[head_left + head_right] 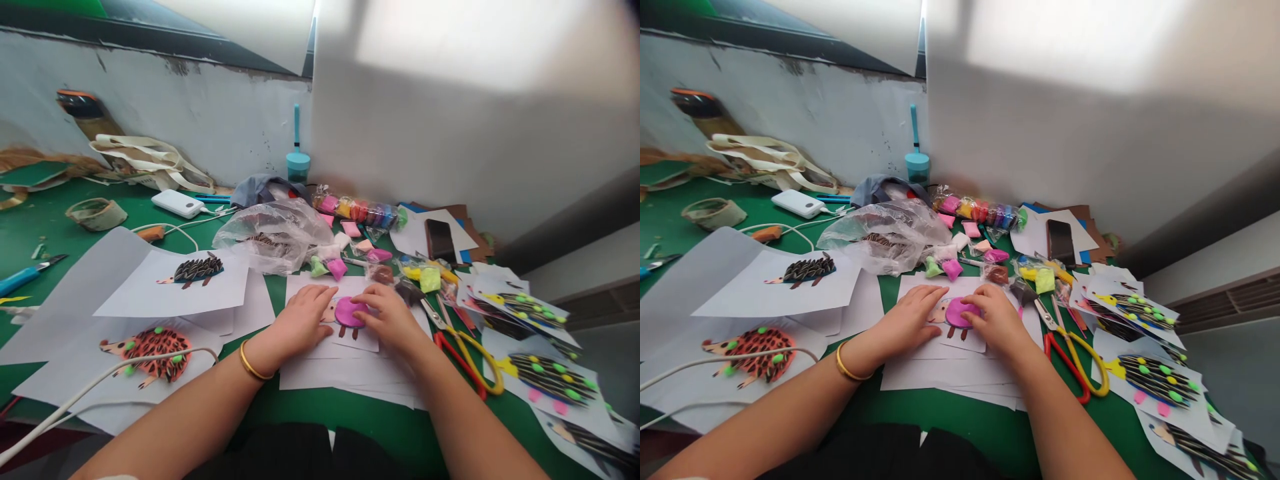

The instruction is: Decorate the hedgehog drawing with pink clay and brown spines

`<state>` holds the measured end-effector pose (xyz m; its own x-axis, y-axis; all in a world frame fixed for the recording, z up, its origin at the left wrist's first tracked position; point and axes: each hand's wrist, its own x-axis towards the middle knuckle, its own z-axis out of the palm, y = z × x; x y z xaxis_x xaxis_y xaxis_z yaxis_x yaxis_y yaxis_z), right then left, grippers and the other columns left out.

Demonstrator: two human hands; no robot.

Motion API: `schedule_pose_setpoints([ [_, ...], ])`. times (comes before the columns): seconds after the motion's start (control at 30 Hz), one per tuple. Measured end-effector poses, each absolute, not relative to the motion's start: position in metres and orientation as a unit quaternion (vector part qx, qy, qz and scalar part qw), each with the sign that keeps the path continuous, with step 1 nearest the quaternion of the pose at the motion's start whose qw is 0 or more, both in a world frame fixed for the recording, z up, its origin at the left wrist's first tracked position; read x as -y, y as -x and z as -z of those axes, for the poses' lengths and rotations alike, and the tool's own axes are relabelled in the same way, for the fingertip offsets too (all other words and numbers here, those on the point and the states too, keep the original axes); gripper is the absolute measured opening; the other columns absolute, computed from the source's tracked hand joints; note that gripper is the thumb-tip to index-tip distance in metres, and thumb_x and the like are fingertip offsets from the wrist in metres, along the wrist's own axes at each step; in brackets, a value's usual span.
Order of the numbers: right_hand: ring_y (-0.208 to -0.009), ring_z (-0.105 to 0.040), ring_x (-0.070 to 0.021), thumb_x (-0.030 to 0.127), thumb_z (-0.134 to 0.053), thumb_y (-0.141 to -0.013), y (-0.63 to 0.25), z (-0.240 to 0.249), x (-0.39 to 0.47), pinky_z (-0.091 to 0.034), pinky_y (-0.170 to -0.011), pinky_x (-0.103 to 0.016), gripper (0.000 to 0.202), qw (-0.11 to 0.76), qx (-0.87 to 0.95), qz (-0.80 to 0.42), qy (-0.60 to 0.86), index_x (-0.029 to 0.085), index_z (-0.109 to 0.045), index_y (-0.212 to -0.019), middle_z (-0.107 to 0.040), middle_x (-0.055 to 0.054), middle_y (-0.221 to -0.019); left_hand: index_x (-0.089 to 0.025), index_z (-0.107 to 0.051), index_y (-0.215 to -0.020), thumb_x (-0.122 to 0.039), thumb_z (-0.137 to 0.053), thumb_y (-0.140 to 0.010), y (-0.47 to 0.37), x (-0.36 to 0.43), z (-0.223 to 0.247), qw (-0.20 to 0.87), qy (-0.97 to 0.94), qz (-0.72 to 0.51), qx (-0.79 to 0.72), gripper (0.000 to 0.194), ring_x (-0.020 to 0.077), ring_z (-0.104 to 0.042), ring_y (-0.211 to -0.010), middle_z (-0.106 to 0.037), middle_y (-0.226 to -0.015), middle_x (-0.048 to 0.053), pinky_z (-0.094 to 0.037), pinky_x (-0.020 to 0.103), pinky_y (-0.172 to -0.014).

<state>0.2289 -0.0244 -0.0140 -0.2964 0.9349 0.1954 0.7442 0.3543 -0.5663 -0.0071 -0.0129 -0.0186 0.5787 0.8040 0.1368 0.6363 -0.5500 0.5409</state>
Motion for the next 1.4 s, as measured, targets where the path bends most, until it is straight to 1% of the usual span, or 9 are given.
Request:
schedule_pose_setpoints([
  [0.23, -0.117, -0.051, -0.0317, 0.033, -0.072, -0.08, -0.207, 0.02, 0.027, -0.043, -0.101, -0.048, 0.051, 0.223, 0.765, -0.107, 0.595, 0.027, -0.063, -0.13, -0.058, -0.011, -0.123, -0.024, -0.038, -0.146, -0.023, -0.075, -0.074, 0.006, 0.012, 0.019, 0.22, -0.859, -0.184, -0.424, 0.081, 0.0316, -0.042, -0.134, -0.049, -0.143, 0.012, -0.037, 0.051, -0.11],
  [0.43, -0.126, -0.045, -0.035, 0.041, -0.072, -0.079, -0.203, 0.021, 0.026, -0.041, -0.102, -0.053, 0.059, 0.188, 0.758, -0.094, 0.617, 0.029, -0.057, -0.135, -0.052, -0.012, -0.136, -0.024, -0.04, -0.146, -0.027, -0.076, -0.075, 0.005, 0.014, 0.014, 0.209, -0.855, -0.164, -0.445, 0.08, 0.0326, -0.044, -0.132, -0.051, -0.142, 0.012, -0.037, 0.052, -0.108],
  [0.6, -0.129, -0.043, -0.0354, 0.041, -0.071, -0.081, -0.197, 0.022, 0.027, -0.04, -0.102, -0.056, 0.056, 0.184, 0.759, -0.099, 0.616, 0.03, -0.058, -0.134, -0.051, -0.012, -0.139, -0.024, -0.037, -0.147, -0.029, -0.075, -0.077, 0.005, 0.014, 0.012, 0.203, -0.858, -0.143, -0.449, 0.08, 0.0326, -0.046, -0.131, -0.053, -0.141, 0.012, -0.038, 0.051, -0.106],
  [0.7, -0.127, -0.045, -0.034, 0.039, -0.07, -0.081, -0.2, 0.023, 0.024, -0.041, -0.102, -0.055, 0.053, 0.206, 0.763, -0.103, 0.604, 0.029, -0.059, -0.133, -0.052, -0.011, -0.137, -0.024, -0.037, -0.147, -0.031, -0.075, -0.078, 0.005, 0.014, 0.013, 0.198, -0.86, -0.133, -0.45, 0.079, 0.0319, -0.046, -0.13, -0.053, -0.141, 0.011, -0.038, 0.05, -0.106],
  [0.8, -0.123, -0.049, -0.0298, 0.032, -0.065, -0.087, -0.211, 0.021, 0.024, -0.042, -0.103, -0.05, 0.038, 0.243, 0.78, -0.103, 0.568, 0.029, -0.066, -0.125, -0.056, -0.01, -0.133, -0.023, -0.036, -0.147, -0.033, -0.075, -0.078, 0.005, 0.014, 0.012, 0.197, -0.86, -0.127, -0.453, 0.08, 0.031, -0.046, -0.131, -0.053, -0.142, 0.011, -0.038, 0.049, -0.107],
  [0.9, -0.124, -0.048, -0.0276, 0.028, -0.061, -0.091, -0.224, 0.015, 0.03, -0.04, -0.106, -0.05, 0.025, 0.219, 0.842, -0.099, 0.483, 0.036, -0.073, -0.111, -0.057, -0.004, -0.135, -0.023, -0.035, -0.148, -0.035, -0.076, -0.078, 0.005, 0.013, 0.01, 0.198, -0.858, -0.119, -0.458, 0.082, 0.0309, -0.046, -0.131, -0.053, -0.142, 0.01, -0.038, 0.049, -0.106],
  [1.0, -0.128, -0.046, -0.0288, 0.027, -0.061, -0.091, -0.23, 0.009, 0.042, -0.039, -0.107, -0.052, 0.027, 0.191, 0.875, -0.073, 0.44, 0.041, -0.073, -0.111, -0.055, -0.001, -0.14, -0.023, -0.035, -0.148, -0.036, -0.076, -0.078, 0.005, 0.013, 0.008, 0.2, -0.858, -0.111, -0.46, 0.082, 0.0309, -0.047, -0.13, -0.054, -0.141, 0.01, -0.04, 0.048, -0.105],
  [1.13, -0.133, -0.043, -0.0302, 0.026, -0.058, -0.092, -0.23, 0.009, 0.054, -0.039, -0.107, -0.052, 0.029, 0.167, 0.882, -0.043, 0.437, 0.038, -0.073, -0.113, -0.052, -0.001, -0.145, -0.024, -0.035, -0.149, -0.037, -0.076, -0.078, 0.005, 0.013, 0.007, 0.198, -0.859, -0.113, -0.458, 0.083, 0.0309, -0.047, -0.13, -0.054, -0.142, 0.009, -0.039, 0.048, -0.105],
  [1.4, -0.136, -0.04, -0.0338, 0.03, -0.062, -0.089, -0.221, 0.017, 0.055, -0.038, -0.106, -0.056, 0.028, 0.152, 0.885, -0.03, 0.439, 0.037, -0.073, -0.115, -0.049, -0.005, -0.149, -0.025, -0.035, -0.149, -0.038, -0.076, -0.077, 0.006, 0.013, 0.009, 0.2, -0.859, -0.12, -0.456, 0.083, 0.0306, -0.046, -0.131, -0.052, -0.143, 0.009, -0.038, 0.048, -0.107],
])
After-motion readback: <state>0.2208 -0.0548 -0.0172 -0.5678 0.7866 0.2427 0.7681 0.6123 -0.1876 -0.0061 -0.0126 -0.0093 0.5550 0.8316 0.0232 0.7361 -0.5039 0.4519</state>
